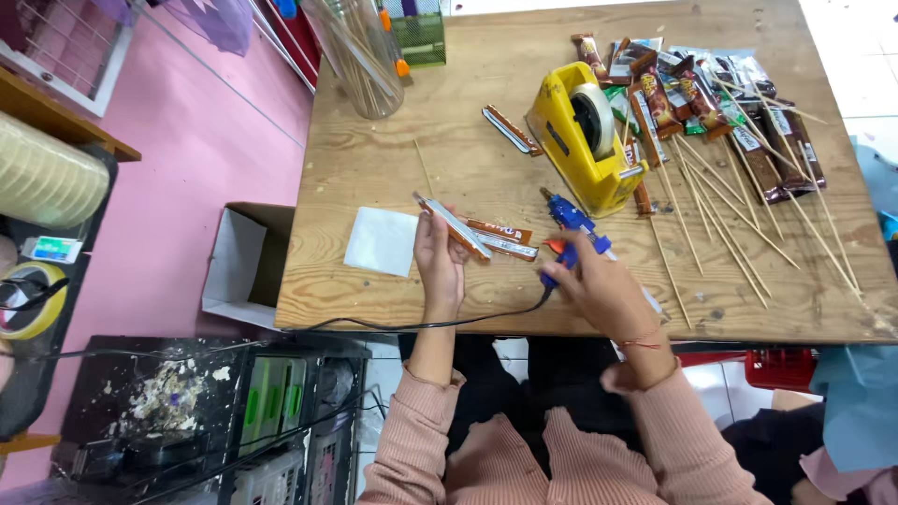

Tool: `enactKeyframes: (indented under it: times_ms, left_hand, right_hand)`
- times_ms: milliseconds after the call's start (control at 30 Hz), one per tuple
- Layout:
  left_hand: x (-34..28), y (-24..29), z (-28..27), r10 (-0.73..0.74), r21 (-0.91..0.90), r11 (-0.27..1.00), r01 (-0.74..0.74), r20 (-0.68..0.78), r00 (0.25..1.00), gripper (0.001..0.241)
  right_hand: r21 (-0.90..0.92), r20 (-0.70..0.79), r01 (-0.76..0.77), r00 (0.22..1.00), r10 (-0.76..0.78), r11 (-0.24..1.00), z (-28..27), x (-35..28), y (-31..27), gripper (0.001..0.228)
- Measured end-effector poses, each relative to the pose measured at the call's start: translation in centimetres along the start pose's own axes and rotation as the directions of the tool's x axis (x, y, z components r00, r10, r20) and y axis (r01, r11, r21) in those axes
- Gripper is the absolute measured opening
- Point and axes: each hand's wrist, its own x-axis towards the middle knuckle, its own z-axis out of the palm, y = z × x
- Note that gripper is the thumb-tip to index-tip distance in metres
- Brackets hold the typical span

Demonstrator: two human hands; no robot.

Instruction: The person applies hot glue to chocolate bars and attaches them to wooden sticks.

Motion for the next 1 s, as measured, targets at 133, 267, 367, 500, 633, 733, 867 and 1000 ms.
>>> enactKeyframes:
  times_ms: [133,267,367,500,633,733,867,1000]
  left_hand:
    - [0.4,-0.1,0.0,-0.055,-0.079,0.995,0.056,0.018,0.998,0.040]
    - [0.4,-1.1,-1.4,-0.166,-0.201,0.960,0.196,0.154,0.974,0.037]
    - [0.3,0.0,-0.8,-0.219,-0.287,0.916,0.279,0.224,0.950,0.039]
    - [0.1,1.6,0.2,-0.230,-0.512,0.758,0.405,0.370,0.900,0.052]
    - [-0.4,2.7,1.1,-0.237,-0.405,0.836,0.371,0.343,0.909,0.059]
    - [-0.8,3.1,1.4,-0.270,-0.238,0.892,0.384,0.399,0.876,0.064]
    - [-1.1,2.6,1.8,-0.343,-0.024,0.926,0.378,0.368,0.864,0.068]
    - [-1.7,3.4,2.3,-0.324,0.260,0.934,0.247,0.318,0.891,0.056]
  right_hand:
    - [-0.047,0.145,-0.078,0.986,0.084,0.996,1.6,0.7,1.8,0.036]
    - [-0.027,0.011,-0.057,0.998,0.058,0.998,3.0,-1.0,3.5,0.028]
    - [0.195,-0.200,-0.062,0.974,0.102,0.979,2.8,-2.7,3.6,0.026]
    - [0.923,-0.252,0.146,0.928,0.273,0.355,3.7,-5.3,3.1,0.057]
    - [0.994,-0.107,0.102,0.979,0.174,0.035,5.1,-5.8,4.6,0.048]
    - [0.998,-0.001,0.002,1.000,0.024,-0.070,5.3,-5.8,4.6,0.049]
    - [0.980,-0.161,0.164,0.986,0.036,-0.116,7.3,-5.6,5.3,0.033]
    - [0.694,-0.166,0.134,0.986,-0.024,0.707,5.2,-6.0,4.9,0.021]
